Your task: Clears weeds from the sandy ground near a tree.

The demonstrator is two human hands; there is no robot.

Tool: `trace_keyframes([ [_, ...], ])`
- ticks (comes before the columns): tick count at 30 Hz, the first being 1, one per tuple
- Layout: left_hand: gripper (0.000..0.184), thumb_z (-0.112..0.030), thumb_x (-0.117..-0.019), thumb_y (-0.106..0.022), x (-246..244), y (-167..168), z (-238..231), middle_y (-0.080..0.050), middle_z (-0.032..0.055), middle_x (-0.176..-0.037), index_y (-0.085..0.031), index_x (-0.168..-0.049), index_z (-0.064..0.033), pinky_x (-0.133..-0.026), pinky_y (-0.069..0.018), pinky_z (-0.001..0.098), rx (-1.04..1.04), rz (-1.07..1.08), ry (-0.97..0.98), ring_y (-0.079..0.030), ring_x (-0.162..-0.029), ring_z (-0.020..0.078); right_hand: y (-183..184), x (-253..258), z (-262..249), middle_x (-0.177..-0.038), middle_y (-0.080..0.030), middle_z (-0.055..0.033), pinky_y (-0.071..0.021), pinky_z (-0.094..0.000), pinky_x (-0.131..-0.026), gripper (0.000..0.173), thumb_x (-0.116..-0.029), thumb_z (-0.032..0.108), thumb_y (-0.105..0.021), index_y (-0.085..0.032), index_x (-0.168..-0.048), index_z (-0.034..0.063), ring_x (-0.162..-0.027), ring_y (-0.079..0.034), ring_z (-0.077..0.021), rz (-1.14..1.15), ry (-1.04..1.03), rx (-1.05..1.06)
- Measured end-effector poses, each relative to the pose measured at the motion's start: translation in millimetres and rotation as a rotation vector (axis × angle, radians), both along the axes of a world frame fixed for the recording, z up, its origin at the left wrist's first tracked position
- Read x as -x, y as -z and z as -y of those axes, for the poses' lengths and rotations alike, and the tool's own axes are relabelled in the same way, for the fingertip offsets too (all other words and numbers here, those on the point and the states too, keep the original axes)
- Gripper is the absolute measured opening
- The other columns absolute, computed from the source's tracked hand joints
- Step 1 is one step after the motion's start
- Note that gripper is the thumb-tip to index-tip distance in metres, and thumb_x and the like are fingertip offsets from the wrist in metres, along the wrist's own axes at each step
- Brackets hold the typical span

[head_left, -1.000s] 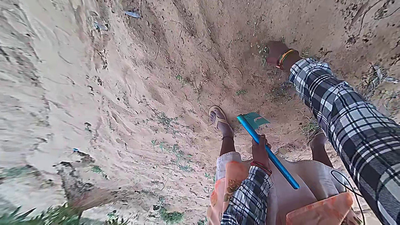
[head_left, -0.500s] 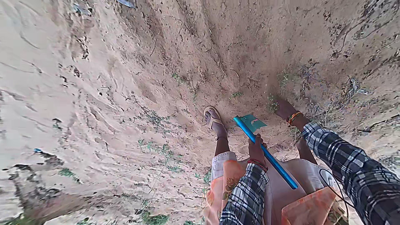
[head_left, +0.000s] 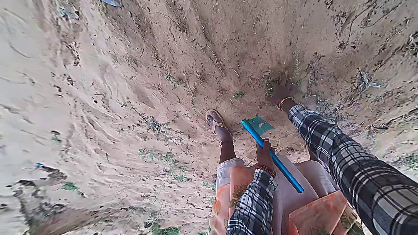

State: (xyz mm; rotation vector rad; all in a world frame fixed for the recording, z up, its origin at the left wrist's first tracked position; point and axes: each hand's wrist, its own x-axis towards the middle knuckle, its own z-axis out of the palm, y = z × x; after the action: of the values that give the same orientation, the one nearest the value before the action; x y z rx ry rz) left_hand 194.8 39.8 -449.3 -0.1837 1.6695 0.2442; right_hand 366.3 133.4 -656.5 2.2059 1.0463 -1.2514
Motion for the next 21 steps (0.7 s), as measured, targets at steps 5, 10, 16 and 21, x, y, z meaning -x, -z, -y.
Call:
trace_keyframes([
  [5, 0.008, -0.016, -0.1101, -0.046, -2.7, 0.2, 3.7, -0.046, 0.0000, -0.074, -0.045, -0.113, -0.0090, -0.056, -0.0487, 0.0223, 0.046, -0.007, 0.001, -0.050, -0.057, 0.0091, 2.0, -32.0, 44.3, -0.155, -0.040, -0.0316, -0.0465, -0.0743, -0.098, 0.048, -0.0806, -0.006, -0.076, -0.068, -0.128, 0.0008, -0.143, -0.033, -0.0599, -0.052, -0.229, -0.073],
  [10, 0.009, -0.015, -0.1096, -0.047, -5.6, 1.9, 9.3, -0.045, -0.0004, -0.075, -0.046, -0.115, -0.0080, -0.058, -0.0484, 0.0226, 0.008, -0.023, 0.049, -0.049, -0.058, 0.0089, -33.5, -92.5, 47.9, -0.150, -0.043, -0.0362, -0.0485, -0.0685, -0.100, 0.069, -0.0830, 0.003, -0.077, -0.050, -0.146, -0.0019, -0.126, -0.055, -0.0556, 0.165, 0.287, -0.112],
  [16, 0.008, -0.015, -0.1093, -0.048, -9.6, 0.9, 8.4, -0.045, -0.0007, -0.075, -0.047, -0.114, -0.0081, -0.058, -0.0485, 0.0229, -0.006, -0.005, 0.075, -0.049, -0.059, 0.0088, -33.0, -95.6, 94.6, -0.132, -0.060, -0.0297, -0.0526, -0.0713, -0.086, 0.038, -0.0873, 0.006, -0.075, -0.069, -0.125, 0.0012, -0.120, -0.059, -0.0521, -0.191, -0.437, 0.171],
  [21, 0.009, -0.015, -0.1094, -0.048, -7.9, 3.9, 15.4, -0.047, -0.0004, -0.075, -0.048, -0.113, -0.0066, -0.059, -0.0494, 0.0219, 0.001, -0.001, 0.098, -0.050, -0.058, 0.0080, -35.1, -63.0, 16.9, -0.147, -0.048, -0.0330, -0.0526, -0.0713, -0.081, 0.050, -0.0880, 0.000, -0.069, -0.059, -0.137, -0.0025, -0.120, -0.058, -0.0566, -0.152, -0.402, -0.011],
])
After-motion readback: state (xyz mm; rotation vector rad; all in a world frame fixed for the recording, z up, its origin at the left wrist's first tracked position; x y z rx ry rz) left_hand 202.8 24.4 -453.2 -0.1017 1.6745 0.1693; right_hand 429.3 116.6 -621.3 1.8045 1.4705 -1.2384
